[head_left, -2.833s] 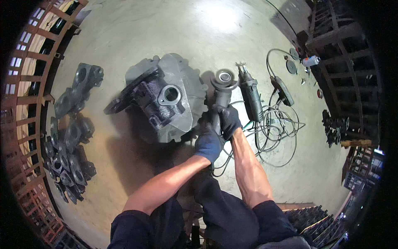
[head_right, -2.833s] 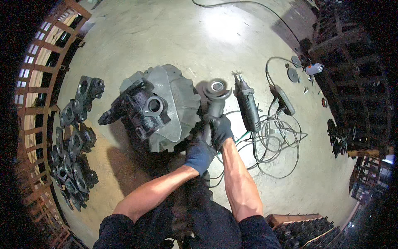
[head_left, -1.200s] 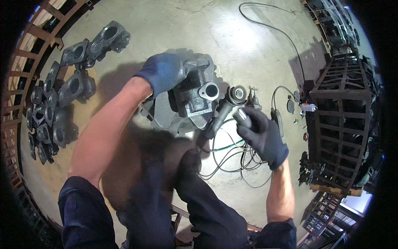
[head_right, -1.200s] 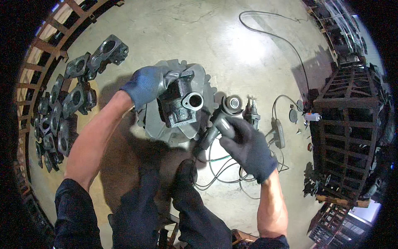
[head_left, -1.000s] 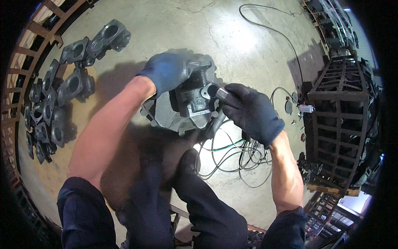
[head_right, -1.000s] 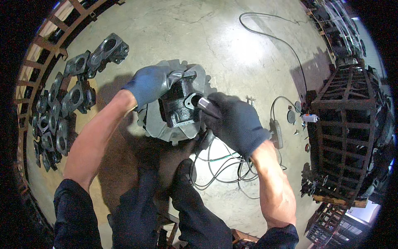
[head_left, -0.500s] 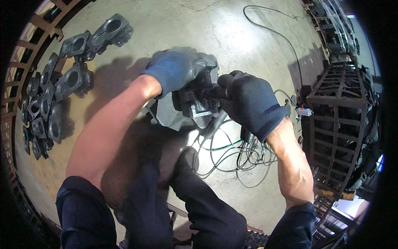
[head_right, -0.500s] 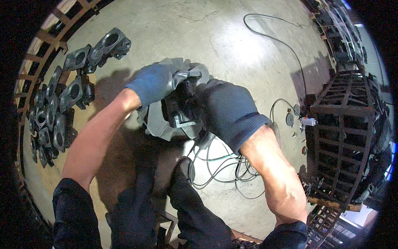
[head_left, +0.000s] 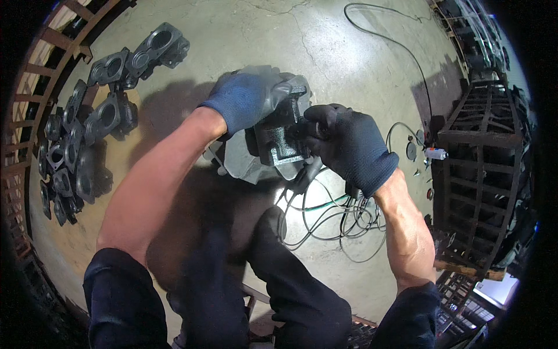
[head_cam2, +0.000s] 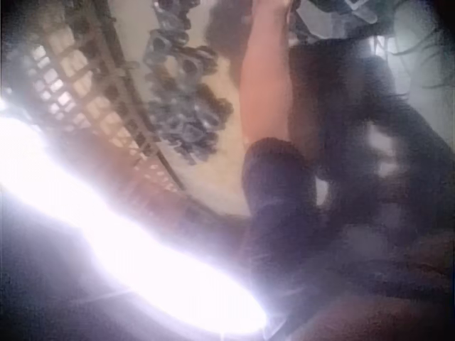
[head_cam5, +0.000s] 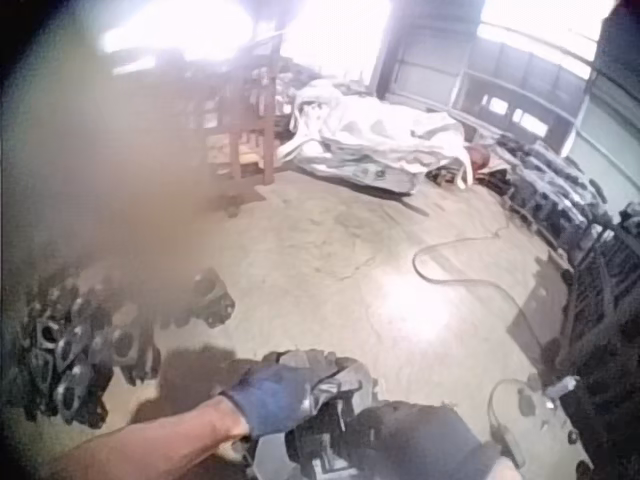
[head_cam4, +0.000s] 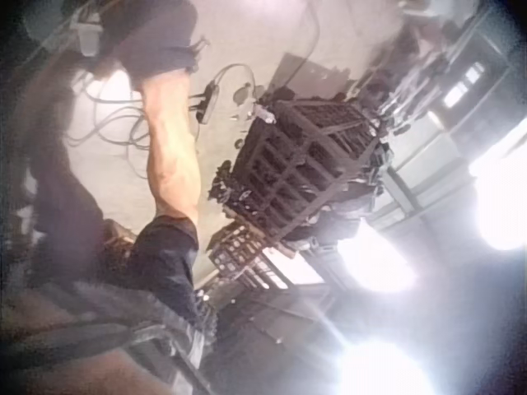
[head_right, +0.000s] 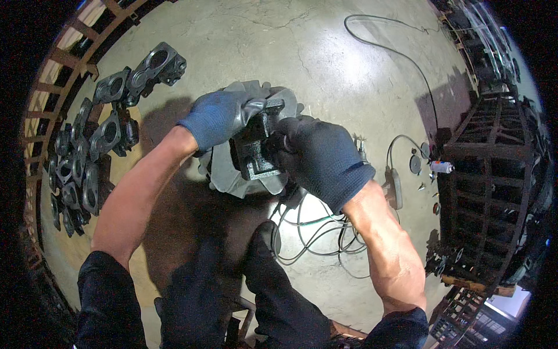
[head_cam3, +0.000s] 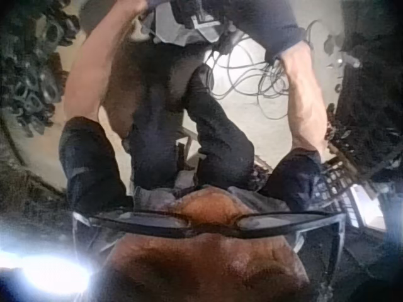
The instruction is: The person uses a handheld angle grinder to smooth the surfaces of several dark metal castings. They pick up each casting, grind its exterior, rotate it to access different sides, and then place the finished piece onto a nearby table with other completed parts.
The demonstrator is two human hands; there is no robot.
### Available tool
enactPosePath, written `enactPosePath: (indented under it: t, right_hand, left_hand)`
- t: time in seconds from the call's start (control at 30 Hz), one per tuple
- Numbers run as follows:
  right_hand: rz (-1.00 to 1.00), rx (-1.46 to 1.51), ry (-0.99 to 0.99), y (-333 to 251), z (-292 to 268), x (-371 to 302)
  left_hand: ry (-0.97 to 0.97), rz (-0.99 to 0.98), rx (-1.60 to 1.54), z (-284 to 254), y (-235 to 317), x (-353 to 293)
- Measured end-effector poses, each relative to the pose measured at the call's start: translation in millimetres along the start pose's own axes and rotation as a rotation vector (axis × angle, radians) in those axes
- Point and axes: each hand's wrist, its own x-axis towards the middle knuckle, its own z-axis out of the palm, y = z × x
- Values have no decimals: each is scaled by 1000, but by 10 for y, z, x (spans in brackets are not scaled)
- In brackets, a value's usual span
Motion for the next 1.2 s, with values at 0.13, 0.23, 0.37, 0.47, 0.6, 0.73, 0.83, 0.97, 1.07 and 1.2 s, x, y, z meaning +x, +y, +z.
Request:
enactPosePath:
  t: [0.13,0.23,0.37,0.47,0.6,0.73,0.83,0.97,1.07,1.2]
  right_hand:
    - [3,80,261,-117,-376,-124]
    - [148,294,334,-101,-661,-420]
    - [702,747,342,587,-104,-1113]
    - [960,882,478,1062,919,-1628]
    - [851,76,230,1750,2342,-2363]
    - [972,1178,431,1830,2896,-2363]
    - [653,2476,680,1708,2894,-2259]
    - [1305,1090,475,1388,2815,-2502]
    - [1565,1468,590,659,2064,-2398]
    - [1263,1844,365,-314,967,-2429]
  left_hand:
    - [-43,-31,-34,26,-17,7]
    - [-92,-50,-178,-74,-3,-26]
    - [-213,46,-348,-85,20,206]
    - [-328,127,-419,-41,-37,386]
    - [-521,-142,-397,39,-16,410]
    - [53,86,-250,147,419,-58]
    - [-76,-15,0,-115,775,-387]
    - [-109,-2,-57,-402,1264,-449]
    - [-268,-45,-7,-855,1659,-495]
    - [-240,42,-118,-1453,2370,-561]
